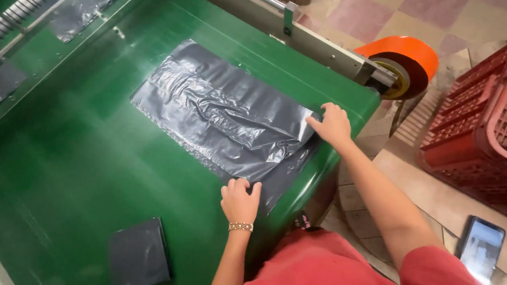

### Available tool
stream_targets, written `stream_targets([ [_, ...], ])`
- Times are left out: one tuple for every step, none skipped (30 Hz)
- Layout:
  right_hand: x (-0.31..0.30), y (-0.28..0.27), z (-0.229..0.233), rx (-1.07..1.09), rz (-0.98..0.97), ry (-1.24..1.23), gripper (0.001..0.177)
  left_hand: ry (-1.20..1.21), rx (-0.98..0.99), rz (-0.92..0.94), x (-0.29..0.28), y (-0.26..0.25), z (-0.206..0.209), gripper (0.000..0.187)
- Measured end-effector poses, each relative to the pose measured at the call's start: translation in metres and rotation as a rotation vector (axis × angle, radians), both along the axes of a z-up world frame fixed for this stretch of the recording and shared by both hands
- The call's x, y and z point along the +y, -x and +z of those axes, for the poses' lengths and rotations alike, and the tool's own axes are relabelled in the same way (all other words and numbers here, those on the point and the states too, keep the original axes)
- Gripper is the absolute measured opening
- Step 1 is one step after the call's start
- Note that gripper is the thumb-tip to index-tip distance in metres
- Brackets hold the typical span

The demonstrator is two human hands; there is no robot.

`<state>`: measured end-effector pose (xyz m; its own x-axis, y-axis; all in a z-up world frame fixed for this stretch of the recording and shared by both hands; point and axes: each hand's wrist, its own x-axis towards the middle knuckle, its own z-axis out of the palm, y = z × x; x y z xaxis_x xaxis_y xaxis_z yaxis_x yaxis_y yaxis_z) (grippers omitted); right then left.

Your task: Folding plastic bags coming off a conveyor belt and placing them into a plastic crate.

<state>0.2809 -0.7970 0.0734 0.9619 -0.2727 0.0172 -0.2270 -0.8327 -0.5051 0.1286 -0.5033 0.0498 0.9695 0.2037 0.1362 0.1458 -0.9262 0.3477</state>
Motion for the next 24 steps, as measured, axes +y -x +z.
stream_targets([
  [0.002,-0.001,0.004,0.042,0.028,-0.026,0.063,0.103,0.019,0.028,-0.001,-0.004,-0.002,0.032],
  [0.004,-0.002,0.008,0.084,0.057,-0.051,0.062,0.206,0.038,0.056,-0.003,-0.008,-0.005,0.023],
  [0.002,-0.007,0.005,0.09,0.055,-0.058,0.062,0.2,0.044,0.054,-0.003,-0.013,-0.008,0.023],
  [0.002,-0.011,0.001,0.115,0.074,-0.019,0.053,0.327,-0.062,0.05,-0.002,-0.016,-0.012,0.018],
  [0.001,-0.014,-0.002,0.141,0.097,0.022,0.044,0.455,-0.169,0.05,-0.003,-0.018,-0.015,0.016],
  [-0.002,-0.015,-0.011,0.149,0.099,0.018,0.044,0.451,-0.162,0.053,0.002,-0.016,-0.023,0.016],
  [-0.004,-0.019,-0.019,0.145,0.118,0.055,0.035,0.648,-0.072,0.124,0.006,-0.016,-0.031,0.014],
  [-0.006,-0.023,-0.027,0.14,0.137,0.093,0.027,0.845,0.019,0.196,0.011,-0.016,-0.039,0.013],
  [-0.007,-0.025,-0.03,0.144,0.144,0.091,0.027,0.843,0.019,0.204,0.009,-0.013,-0.033,0.013],
  [-0.009,-0.026,-0.034,0.144,0.166,0.123,0.025,1.026,0.106,0.302,0.008,-0.01,-0.026,0.008],
  [-0.01,-0.026,-0.037,0.146,0.188,0.155,0.024,1.21,0.195,0.401,0.007,-0.005,-0.02,0.011],
  [-0.008,-0.026,-0.038,0.152,0.196,0.153,0.024,1.208,0.196,0.411,0.006,-0.002,-0.01,0.011],
  [-0.007,-0.025,-0.038,0.135,0.204,0.194,0.024,1.139,0.265,0.408,0.005,0.0,0.001,0.019],
  [-0.005,-0.023,-0.039,0.118,0.212,0.235,0.024,1.07,0.334,0.404,0.004,0.002,0.012,0.028],
  [-0.001,-0.018,-0.031,0.124,0.216,0.233,0.024,1.069,0.338,0.41,0.004,0.006,0.018,0.028],
  [0.004,-0.012,-0.022,0.072,0.203,0.235,0.038,0.743,0.42,0.327,0.004,0.01,0.025,0.032],
  [0.008,-0.008,-0.013,0.015,0.187,0.239,0.053,0.417,0.489,0.235,0.004,0.012,0.032,0.037],
  [0.013,-0.007,-0.013,0.016,0.189,0.239,0.053,0.418,0.49,0.236,0.002,0.016,0.026,0.037],
  [0.018,-0.006,-0.012,0.017,0.17,0.306,0.061,0.146,0.268,0.123,0.0,0.02,0.021,0.04],
  [0.024,-0.004,-0.012,0.018,0.15,0.374,0.07,-0.125,0.044,0.011,-0.003,0.024,0.016,0.045],
  [0.027,-0.008,-0.013,0.02,0.151,0.372,0.07,-0.127,0.046,0.012,-0.01,0.022,0.036,0.045],
  [0.031,-0.012,-0.015,0.084,0.124,0.348,0.072,-0.101,0.085,-0.184,-0.016,0.02,0.056,0.06],
  [0.034,-0.016,-0.017,0.148,0.103,0.325,0.074,-0.073,0.123,-0.374,-0.024,0.019,0.077,0.075],
  [0.033,-0.019,-0.017,0.148,0.11,0.324,0.074,-0.073,0.124,-0.368,-0.022,0.022,0.063,0.075],
])
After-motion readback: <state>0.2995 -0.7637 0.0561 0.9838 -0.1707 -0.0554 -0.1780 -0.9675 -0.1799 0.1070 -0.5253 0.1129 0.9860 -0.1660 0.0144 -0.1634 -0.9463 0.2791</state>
